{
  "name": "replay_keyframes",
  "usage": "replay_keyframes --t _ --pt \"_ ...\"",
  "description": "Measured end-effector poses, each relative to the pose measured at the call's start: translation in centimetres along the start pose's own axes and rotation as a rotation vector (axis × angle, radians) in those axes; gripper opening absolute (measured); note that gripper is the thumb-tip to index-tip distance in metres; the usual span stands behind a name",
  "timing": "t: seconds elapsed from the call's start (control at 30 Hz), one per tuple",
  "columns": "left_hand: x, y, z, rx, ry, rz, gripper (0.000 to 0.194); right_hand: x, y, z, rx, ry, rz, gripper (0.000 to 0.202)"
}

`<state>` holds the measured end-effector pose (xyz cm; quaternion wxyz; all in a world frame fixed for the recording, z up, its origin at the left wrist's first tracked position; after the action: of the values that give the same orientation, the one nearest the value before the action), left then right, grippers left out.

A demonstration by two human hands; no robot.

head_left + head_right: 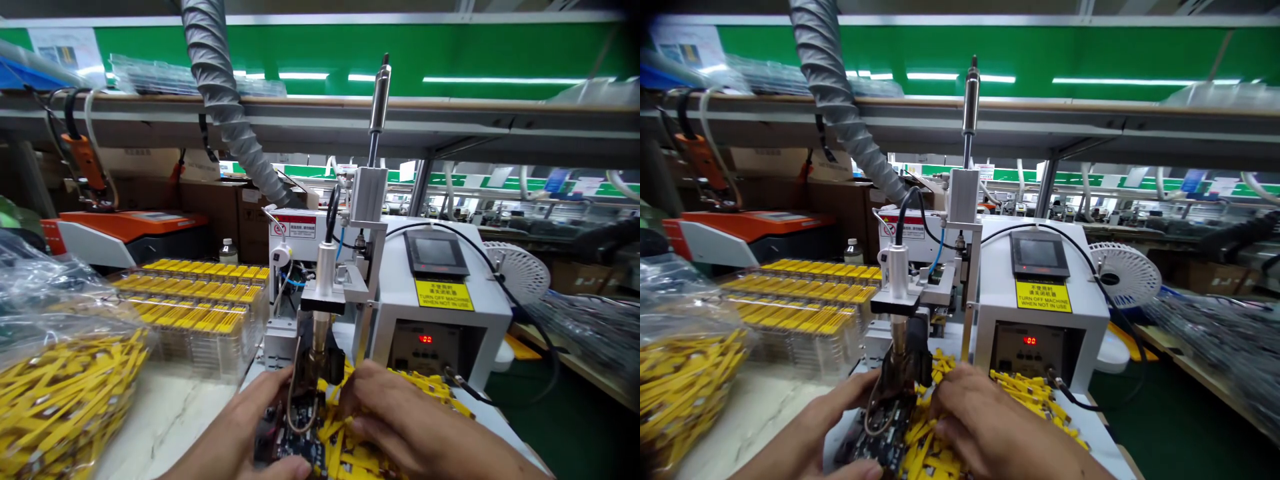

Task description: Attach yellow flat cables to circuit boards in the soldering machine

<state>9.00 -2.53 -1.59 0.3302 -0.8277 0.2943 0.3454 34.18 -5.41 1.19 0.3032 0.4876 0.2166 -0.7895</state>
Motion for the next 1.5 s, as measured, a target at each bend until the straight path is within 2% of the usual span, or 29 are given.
replay_keyframes --t 0.17,0.3,0.4,0.5,0.67,0.8,0.9,1.03,1.2,1.33,1.5 --pt "0.5 0.4 0.2 -0.021 -0.034 0.007 0.072 0.7 -0.4 0.1 -0.066 -0.161 -0.129 0.020" --pt "0.0 0.7 0.1 -0.003 -0.143 0.010 0.052 2.3 -1.5 -0.2 0.008 -0.248 -0.277 0.017" --pt "-0.4 0.6 -0.1 0.013 -0.192 0.035 0.047 3.3 -2.0 -0.3 0.031 -0.305 -0.347 0.015" --pt "-0.5 0.6 -0.3 0.023 -0.190 0.022 0.042 3.5 -2.0 -0.3 -0.011 -0.246 -0.338 0.021" --pt "-0.1 0.6 -0.7 0.048 -0.162 -0.088 0.034 3.2 -1.5 -0.6 -0.127 0.029 -0.300 0.032" --pt "-0.1 0.6 -0.9 0.039 -0.134 -0.123 0.039 3.3 -1.6 -0.8 -0.195 0.044 -0.337 0.030" --pt "-0.3 0.7 -0.3 0.017 -0.156 -0.087 0.040 3.4 -1.6 -0.8 -0.210 0.035 -0.347 0.030" --pt "-0.3 1.0 1.2 0.096 -0.219 0.019 0.043 3.4 -1.5 -0.7 -0.181 0.033 -0.338 0.030" --pt "0.2 1.3 2.5 0.136 -0.277 0.035 0.045 3.3 -1.4 -0.7 -0.168 0.050 -0.271 0.031" --pt "0.1 1.3 2.1 0.139 -0.287 0.037 0.045 3.2 -1.2 -0.8 -0.150 0.098 -0.248 0.035" --pt "-0.5 1.3 0.5 0.113 -0.287 0.044 0.049 3.3 -1.1 -0.9 -0.198 0.152 -0.292 0.038"
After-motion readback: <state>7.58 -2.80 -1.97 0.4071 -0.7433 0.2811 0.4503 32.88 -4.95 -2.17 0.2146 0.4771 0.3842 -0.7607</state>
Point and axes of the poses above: each hand's wrist, its own y-axis away from the middle knuckle, its own x-axis out of the palm, z = x × y, the point moved 1 cm from there along -y, towards the middle knuckle, and after that the axes turned 13 degrees about z, right-handed, at the moved point
